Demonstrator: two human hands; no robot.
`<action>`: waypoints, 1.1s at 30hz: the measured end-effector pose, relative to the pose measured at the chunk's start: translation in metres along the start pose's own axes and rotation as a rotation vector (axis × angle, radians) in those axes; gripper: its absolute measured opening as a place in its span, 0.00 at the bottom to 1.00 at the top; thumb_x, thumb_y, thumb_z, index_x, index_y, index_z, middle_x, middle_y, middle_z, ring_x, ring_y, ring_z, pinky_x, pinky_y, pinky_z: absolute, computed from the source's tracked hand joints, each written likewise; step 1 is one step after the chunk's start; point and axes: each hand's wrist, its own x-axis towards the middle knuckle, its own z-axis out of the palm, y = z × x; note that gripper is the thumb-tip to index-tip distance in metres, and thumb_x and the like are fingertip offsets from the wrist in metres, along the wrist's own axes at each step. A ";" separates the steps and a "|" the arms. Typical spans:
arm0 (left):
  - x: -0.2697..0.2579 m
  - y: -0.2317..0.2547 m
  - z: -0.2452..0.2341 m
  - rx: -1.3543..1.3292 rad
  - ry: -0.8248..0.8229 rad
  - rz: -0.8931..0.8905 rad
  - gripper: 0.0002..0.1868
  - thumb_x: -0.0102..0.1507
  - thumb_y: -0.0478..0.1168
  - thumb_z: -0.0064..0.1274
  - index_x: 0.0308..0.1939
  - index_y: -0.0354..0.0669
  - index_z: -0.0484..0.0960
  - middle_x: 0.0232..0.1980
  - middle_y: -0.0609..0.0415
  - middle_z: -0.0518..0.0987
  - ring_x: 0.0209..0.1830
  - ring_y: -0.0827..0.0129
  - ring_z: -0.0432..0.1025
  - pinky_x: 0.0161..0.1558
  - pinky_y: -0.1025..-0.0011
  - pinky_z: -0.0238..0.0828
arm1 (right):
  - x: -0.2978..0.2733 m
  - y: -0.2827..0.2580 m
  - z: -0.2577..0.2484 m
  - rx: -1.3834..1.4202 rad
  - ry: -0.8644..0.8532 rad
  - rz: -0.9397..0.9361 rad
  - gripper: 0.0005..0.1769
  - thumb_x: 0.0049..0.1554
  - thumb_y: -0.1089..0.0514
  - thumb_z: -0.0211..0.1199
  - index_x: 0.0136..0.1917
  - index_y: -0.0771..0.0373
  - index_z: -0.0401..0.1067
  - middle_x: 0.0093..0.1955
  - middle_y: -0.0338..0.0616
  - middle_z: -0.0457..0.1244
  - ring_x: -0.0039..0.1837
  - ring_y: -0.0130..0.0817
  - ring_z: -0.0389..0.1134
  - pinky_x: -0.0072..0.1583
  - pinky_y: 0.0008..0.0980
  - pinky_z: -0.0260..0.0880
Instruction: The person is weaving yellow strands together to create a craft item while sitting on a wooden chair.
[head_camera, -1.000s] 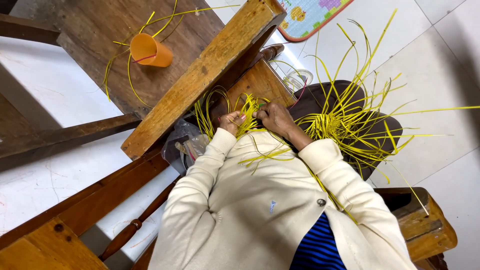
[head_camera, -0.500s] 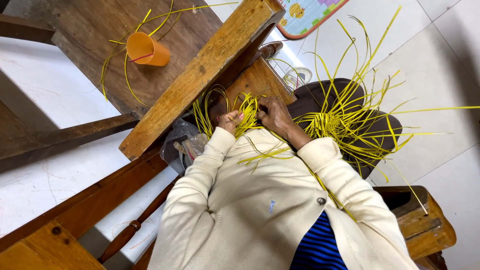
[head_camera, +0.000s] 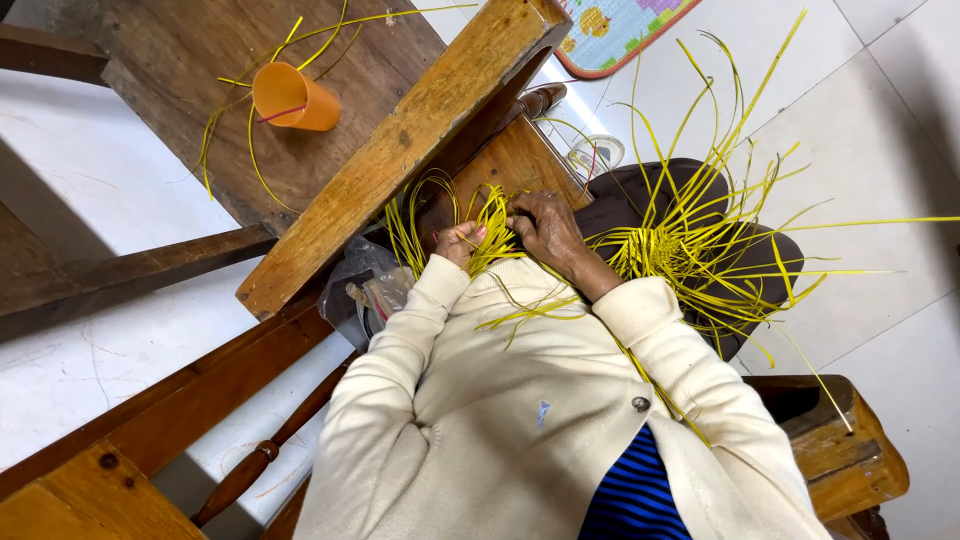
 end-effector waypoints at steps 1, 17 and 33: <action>0.001 -0.003 -0.001 0.000 0.000 -0.001 0.08 0.58 0.36 0.57 0.35 0.32 0.80 0.27 0.48 0.79 0.26 0.69 0.73 0.35 0.73 0.73 | 0.000 0.002 0.000 0.000 0.000 0.001 0.07 0.51 0.62 0.60 0.45 0.59 0.73 0.38 0.53 0.65 0.46 0.58 0.65 0.48 0.48 0.67; 0.001 -0.002 0.001 0.028 0.034 0.033 0.06 0.60 0.35 0.55 0.33 0.32 0.80 0.25 0.50 0.78 0.25 0.72 0.71 0.34 0.76 0.72 | 0.004 0.003 0.005 -0.024 -0.053 -0.180 0.03 0.54 0.62 0.59 0.40 0.60 0.74 0.37 0.51 0.62 0.45 0.56 0.63 0.49 0.48 0.64; 0.028 -0.051 -0.028 0.058 0.009 0.111 0.08 0.56 0.35 0.60 0.28 0.33 0.79 0.21 0.49 0.76 0.22 0.74 0.70 0.28 0.79 0.69 | 0.006 -0.005 -0.002 0.020 -0.052 -0.097 0.15 0.46 0.64 0.61 0.48 0.64 0.75 0.37 0.49 0.64 0.44 0.55 0.63 0.47 0.47 0.65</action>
